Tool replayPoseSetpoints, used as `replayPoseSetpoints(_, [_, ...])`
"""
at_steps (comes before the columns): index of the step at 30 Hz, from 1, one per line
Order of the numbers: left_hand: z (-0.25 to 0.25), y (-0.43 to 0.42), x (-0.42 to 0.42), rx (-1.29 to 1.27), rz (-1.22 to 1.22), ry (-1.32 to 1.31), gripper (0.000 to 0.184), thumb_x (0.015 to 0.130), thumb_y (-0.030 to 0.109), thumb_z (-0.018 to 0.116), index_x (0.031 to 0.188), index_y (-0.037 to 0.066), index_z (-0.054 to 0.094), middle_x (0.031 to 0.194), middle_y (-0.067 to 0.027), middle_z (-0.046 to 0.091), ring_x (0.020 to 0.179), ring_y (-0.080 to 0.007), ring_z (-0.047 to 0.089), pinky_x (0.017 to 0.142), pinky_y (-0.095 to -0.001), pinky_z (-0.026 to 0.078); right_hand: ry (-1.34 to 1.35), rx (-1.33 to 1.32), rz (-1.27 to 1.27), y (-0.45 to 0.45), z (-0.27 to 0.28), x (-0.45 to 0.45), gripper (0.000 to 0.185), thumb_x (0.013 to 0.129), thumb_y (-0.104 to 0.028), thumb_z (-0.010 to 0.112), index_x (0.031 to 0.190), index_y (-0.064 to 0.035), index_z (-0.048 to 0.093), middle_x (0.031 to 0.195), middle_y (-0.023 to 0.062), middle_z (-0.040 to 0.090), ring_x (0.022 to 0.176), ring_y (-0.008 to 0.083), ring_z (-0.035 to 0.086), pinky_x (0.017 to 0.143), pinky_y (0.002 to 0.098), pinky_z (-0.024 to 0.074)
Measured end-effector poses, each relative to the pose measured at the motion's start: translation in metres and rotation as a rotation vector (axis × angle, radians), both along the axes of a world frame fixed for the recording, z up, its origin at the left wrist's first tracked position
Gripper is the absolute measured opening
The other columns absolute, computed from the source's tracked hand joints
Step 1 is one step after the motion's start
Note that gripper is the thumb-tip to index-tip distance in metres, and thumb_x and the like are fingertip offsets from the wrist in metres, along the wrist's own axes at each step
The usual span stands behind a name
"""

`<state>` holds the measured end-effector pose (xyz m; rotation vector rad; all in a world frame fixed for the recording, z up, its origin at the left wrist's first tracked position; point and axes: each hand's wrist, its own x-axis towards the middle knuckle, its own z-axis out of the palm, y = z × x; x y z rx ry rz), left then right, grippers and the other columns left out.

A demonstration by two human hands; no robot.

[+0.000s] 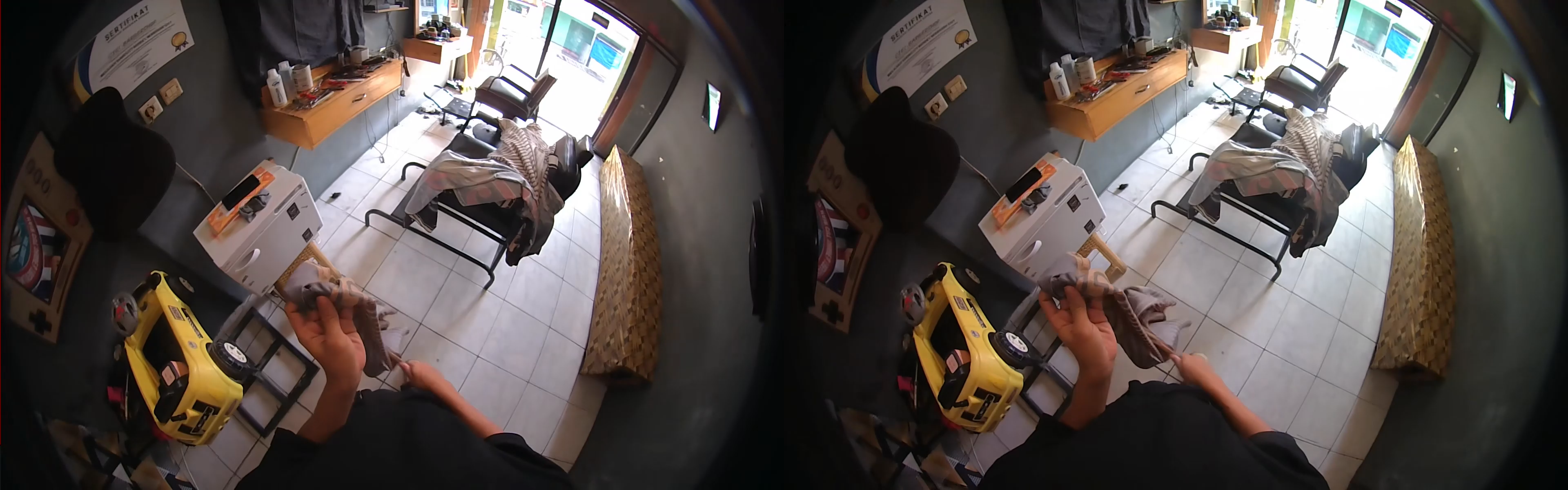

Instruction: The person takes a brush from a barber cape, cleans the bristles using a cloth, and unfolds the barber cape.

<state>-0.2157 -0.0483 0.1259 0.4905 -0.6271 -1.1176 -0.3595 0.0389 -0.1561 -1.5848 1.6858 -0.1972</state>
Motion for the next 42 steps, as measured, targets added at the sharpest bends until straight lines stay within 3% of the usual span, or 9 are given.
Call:
replayPoseSetpoints(8, [0.004,-0.010,0.012,0.146,-0.059,-0.068,0.028,0.093,0.004,0.049,0.118,0.008,0.038,0.100,-0.0081,0.059,0.090,-0.0136,0.059,0.075,-0.0280,0.053,0.285,0.175,-0.156,0.031,-0.051,-0.062,0.055,0.093,-0.044,0.036,0.079,-0.0009,0.066,0.086,0.0233,0.064,0.082,0.0402,0.061,0.070,0.0494,0.0471])
replayPoseSetpoints(14, [-0.021,-0.006,-0.004,0.143,-0.220,-0.230,0.021,0.093,0.005,0.049,0.113,0.006,0.044,0.103,-0.0069,0.060,0.091,-0.0116,0.058,0.081,-0.0254,0.048,-1.111,-0.036,-0.638,-0.017,0.124,-0.033,0.048,0.097,-0.049,0.029,0.071,-0.0100,0.043,0.059,-0.0028,0.040,0.048,0.0086,0.038,0.042,0.0229,0.0303])
replayPoseSetpoints(19, [-0.018,-0.003,-0.018,0.133,-0.195,-0.090,0.022,0.093,0.004,0.049,0.114,0.007,0.042,0.102,-0.0081,0.060,0.091,-0.0124,0.059,0.081,-0.0250,0.048,-0.966,-0.323,-0.254,-0.018,0.166,0.013,0.044,0.099,-0.038,0.033,0.075,-0.0049,0.048,0.060,0.0022,0.046,0.053,0.0150,0.046,0.051,0.0289,0.0383])
replayPoseSetpoints(23, [0.008,-0.001,-0.005,0.217,-0.105,-0.028,0.021,0.093,0.007,0.049,0.112,0.005,0.040,0.093,-0.0086,0.060,0.078,-0.0140,0.061,0.070,-0.0261,0.051,-0.451,-0.261,-0.141,-0.009,0.094,0.013,0.042,0.097,-0.035,0.036,0.089,0.0017,0.056,0.079,0.0214,0.062,0.074,0.0403,0.058,0.065,0.0422,0.0443])
replayPoseSetpoints(26, [0.006,-0.007,0.005,0.177,-0.097,-0.018,0.023,0.093,0.005,0.049,0.114,0.007,0.040,0.093,-0.0074,0.060,0.082,-0.0135,0.060,0.073,-0.0261,0.051,-0.005,-0.023,-0.081,0.024,-0.029,-0.009,0.049,0.094,-0.041,0.036,0.098,0.0000,0.061,0.090,0.0216,0.064,0.089,0.0403,0.059,0.077,0.0485,0.0449])
replayPoseSetpoints(29, [-0.001,-0.008,0.008,0.130,-0.115,-0.039,0.020,0.093,0.009,0.051,0.112,0.008,0.044,0.102,-0.0073,0.060,0.087,-0.0120,0.059,0.075,-0.0261,0.050,0.210,0.321,-0.044,0.035,-0.013,-0.031,0.051,0.094,-0.043,0.036,0.094,-0.0003,0.064,0.092,0.0223,0.064,0.090,0.0415,0.059,0.078,0.0481,0.0457])
replayPoseSetpoints(34, [-0.003,-0.007,0.009,0.140,-0.237,-0.037,0.018,0.093,0.007,0.048,0.111,0.007,0.046,0.097,-0.0045,0.059,0.079,-0.0092,0.056,0.071,-0.0237,0.047,0.166,-0.017,-0.238,-0.002,-0.024,-0.056,0.052,0.095,-0.043,0.035,0.086,0.0009,0.063,0.077,0.0208,0.064,0.070,0.0353,0.063,0.063,0.0463,0.0473])
replayPoseSetpoints(38, [-0.022,-0.008,0.007,0.227,-0.294,-0.095,0.017,0.093,0.005,0.046,0.110,0.007,0.047,0.093,-0.0025,0.057,0.076,-0.0075,0.053,0.068,-0.0226,0.045,-1.118,0.041,-0.534,-0.028,0.117,-0.041,0.046,0.097,-0.048,0.027,0.072,-0.0121,0.042,0.057,-0.0045,0.036,0.044,0.0070,0.033,0.039,0.0228,0.0285])
replayPoseSetpoints(42, [-0.012,0.001,-0.004,0.338,-0.346,-0.104,0.014,0.093,0.005,0.045,0.106,0.007,0.048,0.087,-0.0008,0.055,0.076,-0.0072,0.053,0.068,-0.0212,0.044,-1.208,-0.125,-0.299,-0.029,0.180,-0.010,0.046,0.098,-0.045,0.028,0.072,-0.0102,0.042,0.058,-0.0033,0.039,0.046,0.0078,0.035,0.041,0.0238,0.0284])
